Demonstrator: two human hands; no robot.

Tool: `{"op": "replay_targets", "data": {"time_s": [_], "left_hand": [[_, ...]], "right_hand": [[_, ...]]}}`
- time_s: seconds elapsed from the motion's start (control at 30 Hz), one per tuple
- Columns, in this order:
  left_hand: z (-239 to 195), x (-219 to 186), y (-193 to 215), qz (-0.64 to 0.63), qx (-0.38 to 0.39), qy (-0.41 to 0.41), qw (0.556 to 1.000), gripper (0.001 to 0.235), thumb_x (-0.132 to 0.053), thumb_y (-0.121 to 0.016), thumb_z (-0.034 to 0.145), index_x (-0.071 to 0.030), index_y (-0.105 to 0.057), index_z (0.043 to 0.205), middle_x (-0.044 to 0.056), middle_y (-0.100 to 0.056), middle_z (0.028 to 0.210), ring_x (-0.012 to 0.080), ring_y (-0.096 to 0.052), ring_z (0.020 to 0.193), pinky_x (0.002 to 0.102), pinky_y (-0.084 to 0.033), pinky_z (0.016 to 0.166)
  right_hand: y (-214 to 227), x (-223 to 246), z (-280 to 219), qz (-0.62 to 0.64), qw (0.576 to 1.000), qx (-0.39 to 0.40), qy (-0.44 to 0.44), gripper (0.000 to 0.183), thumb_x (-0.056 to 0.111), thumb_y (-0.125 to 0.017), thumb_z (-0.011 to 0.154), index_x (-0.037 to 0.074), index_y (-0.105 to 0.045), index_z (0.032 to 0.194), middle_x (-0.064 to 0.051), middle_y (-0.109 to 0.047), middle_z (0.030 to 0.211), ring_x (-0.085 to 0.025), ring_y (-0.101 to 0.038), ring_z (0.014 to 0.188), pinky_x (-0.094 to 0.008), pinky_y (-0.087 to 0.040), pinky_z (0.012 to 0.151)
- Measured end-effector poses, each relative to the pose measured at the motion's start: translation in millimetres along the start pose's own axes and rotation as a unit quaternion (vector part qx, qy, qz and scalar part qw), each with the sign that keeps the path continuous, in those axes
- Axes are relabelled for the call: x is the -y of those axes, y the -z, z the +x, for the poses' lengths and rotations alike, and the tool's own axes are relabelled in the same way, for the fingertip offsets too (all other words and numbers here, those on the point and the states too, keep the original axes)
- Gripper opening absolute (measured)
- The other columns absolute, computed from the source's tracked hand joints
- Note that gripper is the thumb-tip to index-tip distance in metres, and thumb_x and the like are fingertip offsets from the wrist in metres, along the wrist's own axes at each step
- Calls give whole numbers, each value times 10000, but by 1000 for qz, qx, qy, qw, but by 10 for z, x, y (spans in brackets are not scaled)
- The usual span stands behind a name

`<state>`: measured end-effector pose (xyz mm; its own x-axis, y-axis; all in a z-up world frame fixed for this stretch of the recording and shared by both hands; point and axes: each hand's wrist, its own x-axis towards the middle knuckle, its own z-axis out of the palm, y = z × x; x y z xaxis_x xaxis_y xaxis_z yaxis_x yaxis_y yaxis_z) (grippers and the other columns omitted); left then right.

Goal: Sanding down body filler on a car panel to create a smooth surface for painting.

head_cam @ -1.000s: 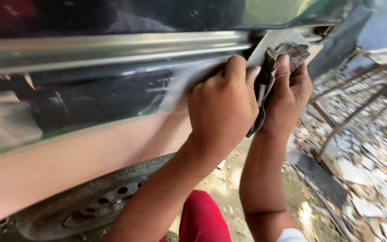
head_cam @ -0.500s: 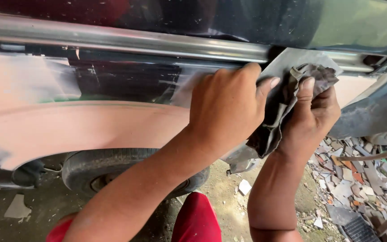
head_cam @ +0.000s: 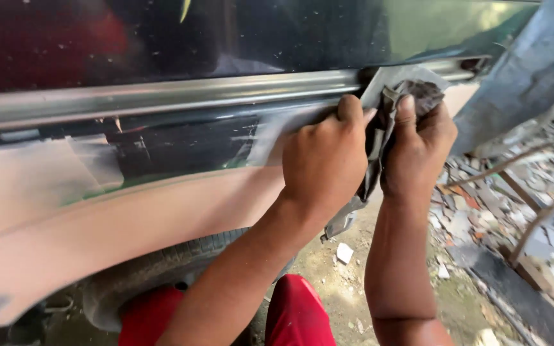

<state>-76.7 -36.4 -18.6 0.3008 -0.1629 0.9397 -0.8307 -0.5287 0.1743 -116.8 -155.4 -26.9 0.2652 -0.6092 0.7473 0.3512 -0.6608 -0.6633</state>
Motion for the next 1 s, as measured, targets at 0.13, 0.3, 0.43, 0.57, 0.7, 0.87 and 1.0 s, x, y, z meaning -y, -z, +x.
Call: {"op": "replay_targets", "data": {"time_s": [0.13,0.3,0.43,0.57,0.7,0.87,1.0], "left_hand": [[9,51,81,-27,17,27,999,285,-313,-535,1004,-110,-502,807,52,-608,515,304,-648,457,431,-467,398],[26,120,167,-46,38,55,997,268,-323,-507,979,-109,-555,824,34,-631,530,303,-686,491,448,-550,468],[15,111,135,-52,50,53,996,273,-346,-514,965,-109,-563,838,46,-642,539,317,-690,503,468,-552,480],[-20,81,57,-59,37,53,996,268,-339,-508,982,-112,-563,850,49,-626,521,342,-681,492,494,-550,495],[-31,22,-48,-78,28,61,995,265,-370,-549,966,-132,-559,849,81,-609,511,367,-685,526,517,-527,489],[-111,-103,-159,-46,-5,115,992,264,-381,-569,952,-137,-570,849,82,-593,507,363,-681,536,507,-533,519],[16,-32,-21,-53,-21,59,997,239,-294,-579,961,-114,-532,812,74,-520,458,343,-653,493,450,-512,464]], "right_hand": [[-10,-48,-89,-4,998,-2,56,200,161,-598,1049,13,-572,917,-52,-558,819,-130,-446,809,-333,-428,715],[-165,-98,-138,66,996,-3,67,229,172,-582,1062,-26,-617,953,-150,-649,831,-162,-525,804,-368,-493,760],[-182,116,-183,62,996,-7,63,220,197,-593,1053,1,-615,954,-118,-646,855,-154,-526,838,-362,-493,782],[-140,56,-123,66,995,3,69,222,239,-608,1038,30,-613,963,-102,-649,877,-130,-525,853,-355,-503,782],[-9,-6,-25,112,991,27,64,160,191,-623,1031,35,-620,998,-86,-651,881,-113,-540,891,-337,-515,800],[4,-136,-68,185,982,27,35,132,163,-579,1041,37,-605,1011,-74,-649,925,-120,-566,900,-344,-532,859],[-165,-18,-127,176,983,-24,54,194,203,-533,1060,29,-615,1031,-118,-677,926,-118,-580,874,-329,-542,832]]}}
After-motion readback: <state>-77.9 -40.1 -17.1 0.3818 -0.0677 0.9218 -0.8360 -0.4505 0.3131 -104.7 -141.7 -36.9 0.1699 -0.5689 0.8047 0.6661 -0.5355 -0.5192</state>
